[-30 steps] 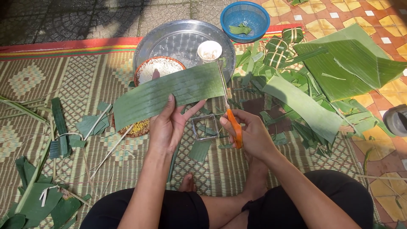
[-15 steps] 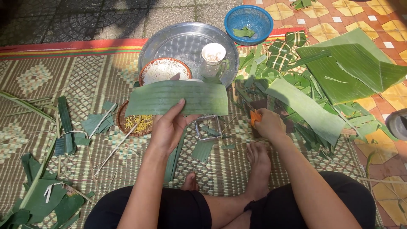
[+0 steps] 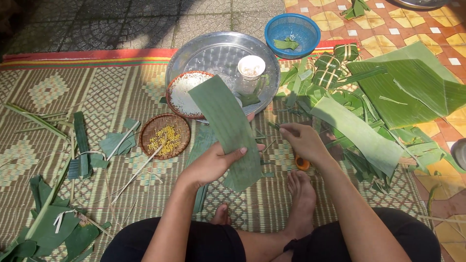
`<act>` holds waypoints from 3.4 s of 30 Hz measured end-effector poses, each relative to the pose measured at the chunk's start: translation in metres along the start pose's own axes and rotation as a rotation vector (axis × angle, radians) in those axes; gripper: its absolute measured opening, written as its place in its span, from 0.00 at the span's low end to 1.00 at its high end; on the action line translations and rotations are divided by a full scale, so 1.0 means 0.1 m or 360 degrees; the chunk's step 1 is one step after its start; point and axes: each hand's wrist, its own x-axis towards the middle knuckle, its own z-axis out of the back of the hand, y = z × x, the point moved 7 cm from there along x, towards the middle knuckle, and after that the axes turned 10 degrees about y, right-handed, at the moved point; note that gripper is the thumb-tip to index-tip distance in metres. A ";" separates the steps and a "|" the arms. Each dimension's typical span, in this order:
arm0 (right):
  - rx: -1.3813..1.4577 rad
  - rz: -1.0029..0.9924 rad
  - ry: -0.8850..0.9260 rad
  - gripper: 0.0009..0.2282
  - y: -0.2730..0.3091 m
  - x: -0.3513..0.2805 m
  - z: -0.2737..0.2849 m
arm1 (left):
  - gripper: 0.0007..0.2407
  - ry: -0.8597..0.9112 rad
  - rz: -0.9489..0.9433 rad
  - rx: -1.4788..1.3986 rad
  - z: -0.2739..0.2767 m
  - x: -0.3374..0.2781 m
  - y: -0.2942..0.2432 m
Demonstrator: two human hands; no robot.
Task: The person is preparing banana leaves for wrapping food by measuring them against a wooden frame, folding them, and cutting them with scissors.
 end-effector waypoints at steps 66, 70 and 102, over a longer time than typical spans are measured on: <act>0.2690 0.0459 -0.0678 0.15 0.55 -1.29 -1.01 | 0.19 -0.0916 -0.0703 -0.0263 0.04 0.04 -0.39; 0.2636 0.0357 -0.0838 0.21 0.56 -1.42 -0.87 | 0.18 -0.0920 -0.0731 -0.0050 0.27 -0.07 -0.56; 0.0917 0.0260 -0.0311 0.15 0.77 -0.76 -0.51 | 0.18 -0.0672 -0.0644 -0.0188 0.28 -0.07 -0.31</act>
